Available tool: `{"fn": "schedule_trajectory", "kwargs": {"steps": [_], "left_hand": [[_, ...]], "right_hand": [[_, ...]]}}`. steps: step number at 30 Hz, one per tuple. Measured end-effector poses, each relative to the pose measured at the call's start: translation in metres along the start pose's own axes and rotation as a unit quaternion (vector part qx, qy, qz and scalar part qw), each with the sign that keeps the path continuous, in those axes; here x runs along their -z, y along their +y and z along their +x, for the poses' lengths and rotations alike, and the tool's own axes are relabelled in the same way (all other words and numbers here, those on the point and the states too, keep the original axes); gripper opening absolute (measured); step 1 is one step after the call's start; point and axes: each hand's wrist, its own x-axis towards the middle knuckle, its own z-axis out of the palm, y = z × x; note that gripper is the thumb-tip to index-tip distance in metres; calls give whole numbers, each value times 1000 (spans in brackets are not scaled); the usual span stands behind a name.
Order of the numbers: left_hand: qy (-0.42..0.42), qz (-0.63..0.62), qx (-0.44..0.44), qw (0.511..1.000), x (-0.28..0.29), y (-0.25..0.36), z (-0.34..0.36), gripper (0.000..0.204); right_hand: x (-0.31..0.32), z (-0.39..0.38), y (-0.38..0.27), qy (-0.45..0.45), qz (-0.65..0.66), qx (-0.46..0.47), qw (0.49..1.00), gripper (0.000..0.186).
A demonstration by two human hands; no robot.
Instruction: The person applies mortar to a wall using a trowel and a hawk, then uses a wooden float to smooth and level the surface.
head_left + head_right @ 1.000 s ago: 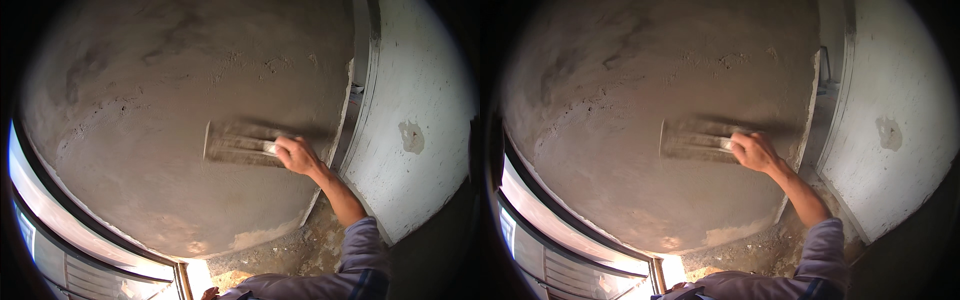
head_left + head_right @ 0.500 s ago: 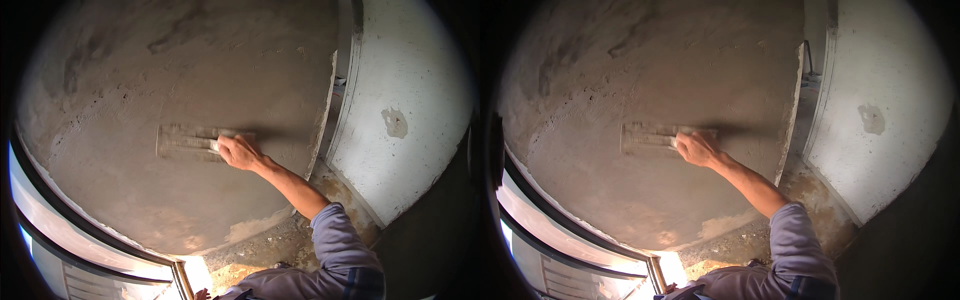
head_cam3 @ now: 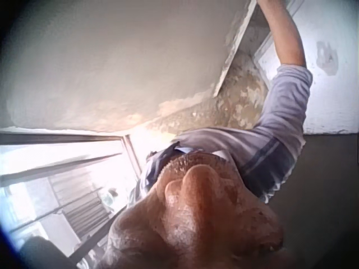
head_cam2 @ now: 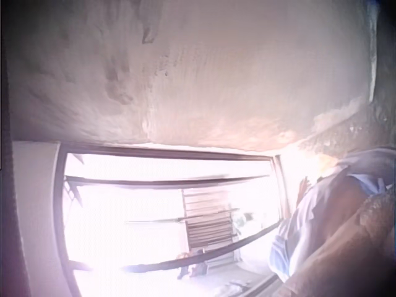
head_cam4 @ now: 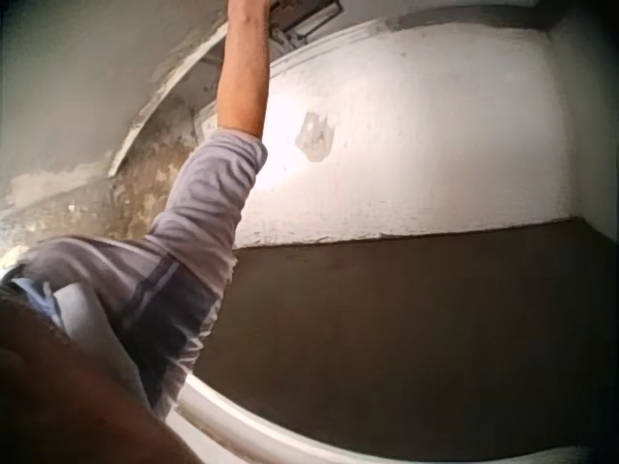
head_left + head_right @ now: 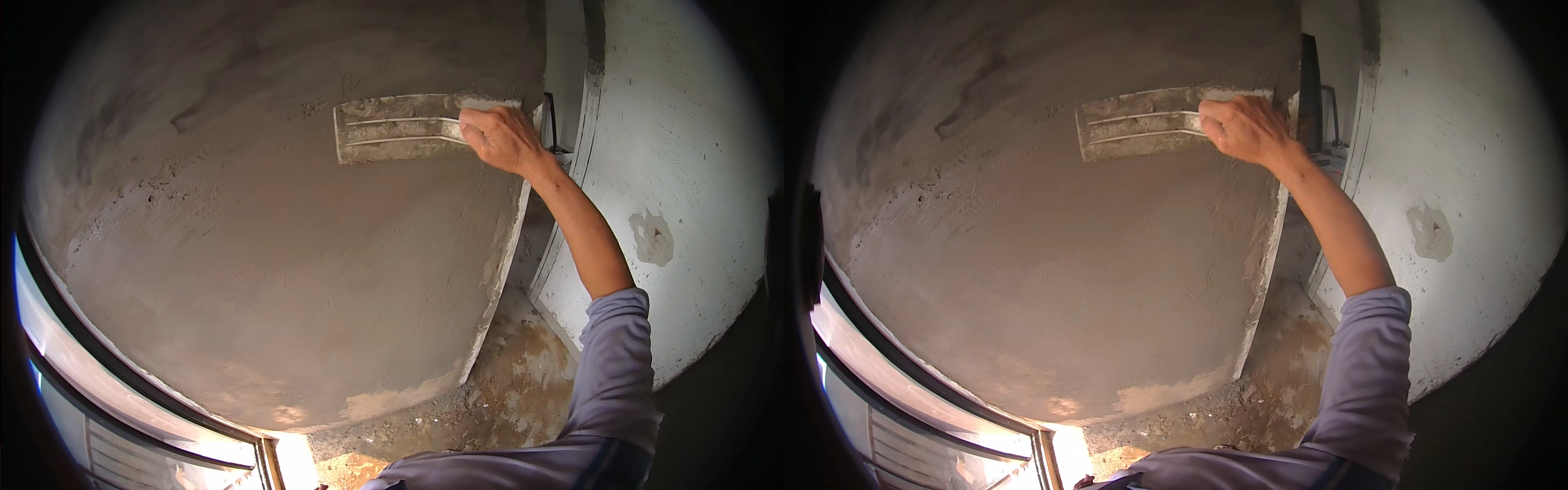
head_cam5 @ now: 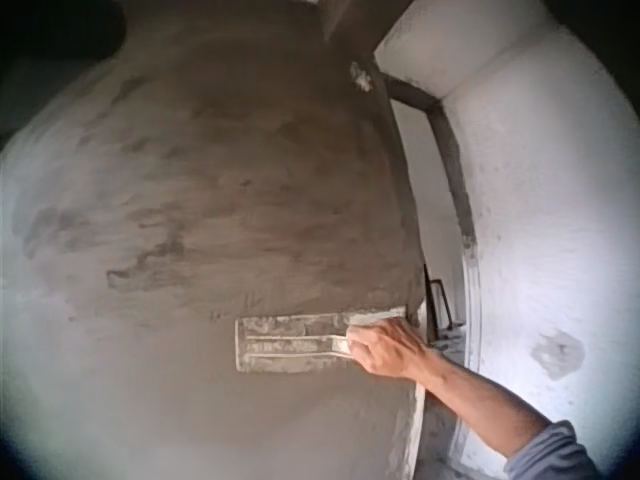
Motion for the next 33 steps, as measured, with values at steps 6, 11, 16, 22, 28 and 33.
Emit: {"fn": "schedule_trajectory", "kwargs": {"steps": [6,11,16,22,28,33], "left_hand": [[-48,137,-127,981,-70,-1,-25,75],[50,-53,-39,997,-123,27,-56,55],[98,-62,57,992,-130,-54,-87,60],[79,-108,83,988,-158,-114,-101,61],[-6,-57,28,998,-170,-147,-89,57],[-95,16,26,995,-160,-185,-111,52]], "right_hand": [[-76,-93,-43,-47,135,33,989,19],[-79,-110,-2,220,463,-322,796,34],[-77,-61,-51,168,495,-358,773,34],[-108,4,-203,115,411,-153,891,31],[-205,-49,-338,-146,338,48,928,26],[-143,-11,-298,-33,341,-60,938,26]]}}
